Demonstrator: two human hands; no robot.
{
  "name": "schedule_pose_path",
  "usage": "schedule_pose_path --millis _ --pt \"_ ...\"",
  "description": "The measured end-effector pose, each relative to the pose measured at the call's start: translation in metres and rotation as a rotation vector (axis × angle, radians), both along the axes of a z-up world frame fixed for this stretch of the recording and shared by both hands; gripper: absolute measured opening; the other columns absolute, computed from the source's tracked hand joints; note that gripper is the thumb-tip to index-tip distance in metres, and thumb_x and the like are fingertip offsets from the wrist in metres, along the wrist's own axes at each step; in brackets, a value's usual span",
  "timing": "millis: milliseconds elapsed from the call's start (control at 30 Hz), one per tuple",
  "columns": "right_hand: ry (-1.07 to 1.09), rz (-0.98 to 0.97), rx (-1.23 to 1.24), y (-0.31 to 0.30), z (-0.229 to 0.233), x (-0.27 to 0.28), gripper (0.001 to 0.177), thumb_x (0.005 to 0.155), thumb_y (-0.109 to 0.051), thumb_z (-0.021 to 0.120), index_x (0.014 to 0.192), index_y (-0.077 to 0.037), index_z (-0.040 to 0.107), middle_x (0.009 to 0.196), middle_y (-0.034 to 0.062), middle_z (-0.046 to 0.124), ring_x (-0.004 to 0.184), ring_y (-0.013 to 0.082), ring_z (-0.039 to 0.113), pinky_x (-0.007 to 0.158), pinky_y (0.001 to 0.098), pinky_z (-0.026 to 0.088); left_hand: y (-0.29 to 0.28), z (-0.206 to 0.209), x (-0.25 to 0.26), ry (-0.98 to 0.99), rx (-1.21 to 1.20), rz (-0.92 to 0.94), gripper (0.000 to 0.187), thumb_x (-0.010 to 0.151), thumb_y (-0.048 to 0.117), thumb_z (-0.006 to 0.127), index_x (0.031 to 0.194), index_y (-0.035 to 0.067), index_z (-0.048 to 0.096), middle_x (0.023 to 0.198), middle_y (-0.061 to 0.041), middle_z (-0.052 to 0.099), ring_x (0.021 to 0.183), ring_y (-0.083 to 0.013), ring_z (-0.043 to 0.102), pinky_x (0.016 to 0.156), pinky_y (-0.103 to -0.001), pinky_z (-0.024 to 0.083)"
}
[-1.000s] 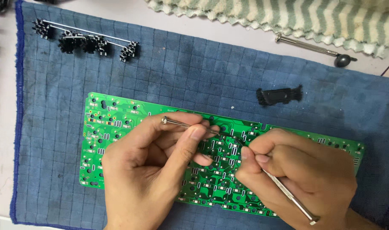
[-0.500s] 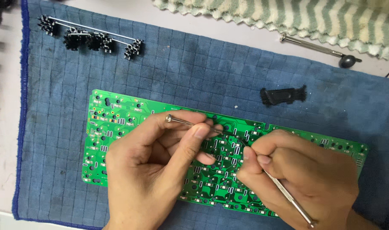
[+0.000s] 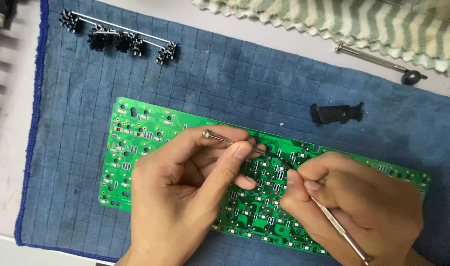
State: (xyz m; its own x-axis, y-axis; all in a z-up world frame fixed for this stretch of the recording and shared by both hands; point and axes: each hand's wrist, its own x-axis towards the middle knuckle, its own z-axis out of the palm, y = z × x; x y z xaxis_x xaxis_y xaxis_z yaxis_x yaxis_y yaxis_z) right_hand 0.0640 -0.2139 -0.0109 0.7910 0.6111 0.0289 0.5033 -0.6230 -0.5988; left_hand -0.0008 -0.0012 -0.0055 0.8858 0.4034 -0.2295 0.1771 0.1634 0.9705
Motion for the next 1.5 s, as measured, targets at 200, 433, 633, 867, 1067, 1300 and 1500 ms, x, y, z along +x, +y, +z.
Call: schedule_pose_path --millis 200,433,633,867,1067,1300,1500 --pt "-0.066 -0.045 0.224 0.018 0.001 -0.004 0.051 0.090 0.006 0.088 0.073 -0.008 0.042 0.069 -0.0003 0.064 0.054 0.0119 0.036 0.051 0.0239 0.030 0.001 0.001 0.000 -0.012 -0.030 0.001 0.011 0.105 0.004 0.076 0.111 -0.005 0.079 0.108 -0.017 0.086 0.099 -0.0226 0.092 0.075 -0.028 0.084" --pt "-0.078 -0.014 0.235 0.016 -0.002 -0.004 0.052 0.087 0.011 0.089 0.076 -0.008 0.041 0.071 0.0024 0.066 0.052 0.0123 0.034 0.049 0.0230 0.031 0.002 0.002 0.001 0.000 0.005 -0.006 0.014 0.105 0.007 0.076 0.112 -0.005 0.079 0.105 -0.018 0.089 0.082 -0.0204 0.092 0.074 -0.024 0.081" --pt "-0.073 -0.085 0.024 0.005 0.000 -0.006 0.045 0.089 -0.002 0.089 0.077 -0.015 0.048 0.075 -0.0086 0.067 0.056 0.0119 0.038 0.054 0.0221 0.037 0.001 0.002 0.000 -0.005 -0.019 -0.005 0.015 0.105 0.006 0.076 0.114 -0.005 0.078 0.104 -0.019 0.088 0.092 -0.0212 0.092 0.075 -0.026 0.083" --pt "-0.042 -0.043 0.066 0.008 -0.002 -0.005 0.043 0.093 -0.003 0.088 0.079 -0.014 0.049 0.075 -0.0068 0.069 0.051 0.0119 0.040 0.048 0.0248 0.034 0.001 0.001 0.000 -0.002 -0.008 -0.010 0.015 0.105 0.007 0.076 0.114 -0.005 0.078 0.105 -0.019 0.089 0.087 -0.0209 0.092 0.074 -0.025 0.082" --pt "-0.058 -0.054 0.200 0.018 0.001 -0.005 0.047 0.091 0.008 0.087 0.074 -0.009 0.046 0.070 0.0004 0.064 0.053 0.0128 0.036 0.051 0.0246 0.032 0.000 0.001 0.000 -0.011 -0.008 -0.001 0.012 0.105 0.004 0.075 0.111 -0.006 0.078 0.107 -0.018 0.086 0.096 -0.0217 0.092 0.075 -0.027 0.084" --pt "0.084 -0.010 -0.011 0.003 0.006 0.001 0.041 0.096 -0.012 0.086 0.080 -0.017 0.048 0.078 -0.0092 0.072 0.049 0.0108 0.044 0.045 0.0253 0.037 0.001 0.002 0.001 -0.011 -0.008 -0.006 0.013 0.105 0.005 0.075 0.112 -0.006 0.078 0.107 -0.018 0.087 0.092 -0.0213 0.091 0.075 -0.026 0.083" --pt "0.130 0.044 -0.045 -0.003 0.009 0.007 0.037 0.098 -0.013 0.084 0.093 -0.017 0.048 0.083 -0.0093 0.074 0.049 0.0113 0.044 0.047 0.0259 0.039 0.001 0.002 0.001 -0.005 0.017 -0.009 0.014 0.105 0.006 0.076 0.113 -0.006 0.078 0.104 -0.019 0.088 0.087 -0.0205 0.091 0.075 -0.026 0.083"
